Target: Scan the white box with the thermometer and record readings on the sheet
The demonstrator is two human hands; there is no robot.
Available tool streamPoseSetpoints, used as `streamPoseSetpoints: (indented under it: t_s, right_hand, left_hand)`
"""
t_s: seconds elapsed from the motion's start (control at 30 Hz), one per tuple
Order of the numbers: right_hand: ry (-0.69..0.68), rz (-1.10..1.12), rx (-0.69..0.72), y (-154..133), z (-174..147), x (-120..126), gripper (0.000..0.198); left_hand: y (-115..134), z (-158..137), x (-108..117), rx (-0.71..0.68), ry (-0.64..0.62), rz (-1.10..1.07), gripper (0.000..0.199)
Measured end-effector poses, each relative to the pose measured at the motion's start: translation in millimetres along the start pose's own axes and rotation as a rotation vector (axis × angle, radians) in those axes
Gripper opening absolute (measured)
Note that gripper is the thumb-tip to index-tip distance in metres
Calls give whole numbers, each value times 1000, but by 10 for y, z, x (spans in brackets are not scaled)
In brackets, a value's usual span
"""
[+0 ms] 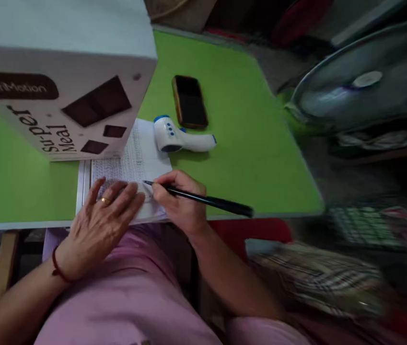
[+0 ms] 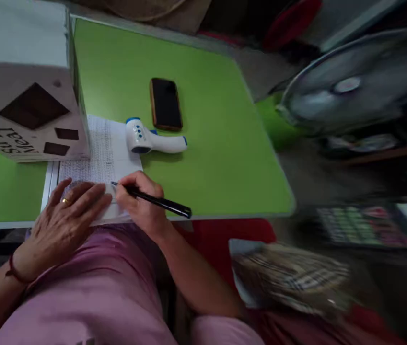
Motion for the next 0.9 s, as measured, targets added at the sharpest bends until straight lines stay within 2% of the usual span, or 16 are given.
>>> streamPoseSetpoints:
  t_s: [0.9]
  right_hand:
    - [3, 6, 4, 10, 1, 15, 9]
  left_hand:
    - [5, 4, 52, 7, 24, 3, 38]
Point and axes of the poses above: each hand's wrist, its own z-axis towards the middle knuckle, its own x-axis out of the back of the hand, y = z × x, the point moved 8 cm from there along z, towards the middle knuckle, and after that the axes turned 14 degrees about y, right-handed, at the moved point
